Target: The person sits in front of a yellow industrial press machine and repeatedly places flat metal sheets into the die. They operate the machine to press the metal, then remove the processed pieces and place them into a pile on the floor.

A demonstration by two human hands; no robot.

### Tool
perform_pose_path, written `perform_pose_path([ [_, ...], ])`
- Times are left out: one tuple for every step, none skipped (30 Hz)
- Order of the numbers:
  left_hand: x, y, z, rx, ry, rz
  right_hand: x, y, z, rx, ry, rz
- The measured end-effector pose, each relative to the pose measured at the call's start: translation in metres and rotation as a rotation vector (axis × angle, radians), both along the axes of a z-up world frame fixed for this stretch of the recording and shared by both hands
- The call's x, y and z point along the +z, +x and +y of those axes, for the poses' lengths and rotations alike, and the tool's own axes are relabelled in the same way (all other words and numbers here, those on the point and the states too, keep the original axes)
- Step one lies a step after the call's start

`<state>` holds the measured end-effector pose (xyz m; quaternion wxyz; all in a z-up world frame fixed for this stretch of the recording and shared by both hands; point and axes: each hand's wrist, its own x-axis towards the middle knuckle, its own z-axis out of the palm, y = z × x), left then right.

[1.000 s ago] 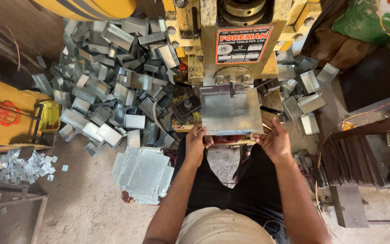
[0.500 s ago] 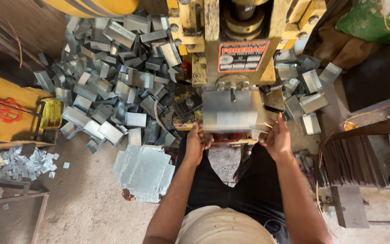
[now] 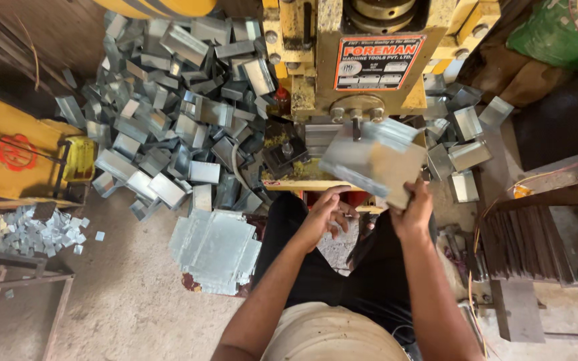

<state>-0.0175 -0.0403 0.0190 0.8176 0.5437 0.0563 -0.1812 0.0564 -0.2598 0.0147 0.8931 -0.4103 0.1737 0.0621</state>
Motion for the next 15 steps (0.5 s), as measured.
perform_pose_path([
  [0.001, -0.002, 0.0, -0.036, 0.029, 0.009, 0.009, -0.012, 0.009, -0.036, 0.038, -0.002],
  [0.0, -0.003, -0.001, 0.008, 0.019, 0.012, 0.015, -0.023, 0.018, 0.031, -0.025, -0.061],
  [-0.002, -0.001, -0.001, 0.046, 0.012, 0.011, 0.017, -0.032, 0.027, 0.09, -0.085, -0.125],
  [-0.006, 0.0, -0.001, 0.085, 0.005, 0.011, 0.018, -0.039, 0.032, 0.148, -0.145, -0.19],
  [-0.011, 0.002, -0.001, 0.149, 0.012, 0.005, 0.015, -0.043, 0.036, 0.227, -0.111, -0.187],
  [-0.016, 0.005, -0.001, 0.213, 0.02, -0.001, 0.01, -0.047, 0.039, 0.305, -0.076, -0.182],
  [-0.022, 0.006, 0.0, 0.28, 0.028, -0.006, 0.003, -0.049, 0.04, 0.388, -0.041, -0.176],
  [-0.028, 0.008, 0.001, 0.32, 0.046, -0.026, -0.005, -0.048, 0.039, 0.413, -0.048, -0.168],
  [-0.032, 0.009, 0.002, 0.363, 0.065, -0.044, -0.015, -0.045, 0.04, 0.442, -0.055, -0.159],
  [-0.035, 0.009, 0.004, 0.406, 0.083, -0.062, -0.025, -0.043, 0.041, 0.471, -0.062, -0.149],
  [-0.035, 0.009, 0.005, 0.428, 0.072, -0.023, -0.034, -0.042, 0.043, 0.464, -0.069, -0.133],
  [-0.034, 0.008, 0.008, 0.451, 0.06, 0.017, -0.042, -0.041, 0.045, 0.458, -0.076, -0.117],
  [-0.032, 0.008, 0.01, 0.47, 0.046, 0.057, -0.046, -0.04, 0.044, 0.449, -0.085, -0.099],
  [-0.03, 0.01, 0.012, 0.473, 0.096, 0.061, -0.049, -0.036, 0.045, 0.444, -0.135, -0.113],
  [-0.028, 0.012, 0.015, 0.477, 0.149, 0.073, -0.051, -0.033, 0.048, 0.441, -0.183, -0.119],
])
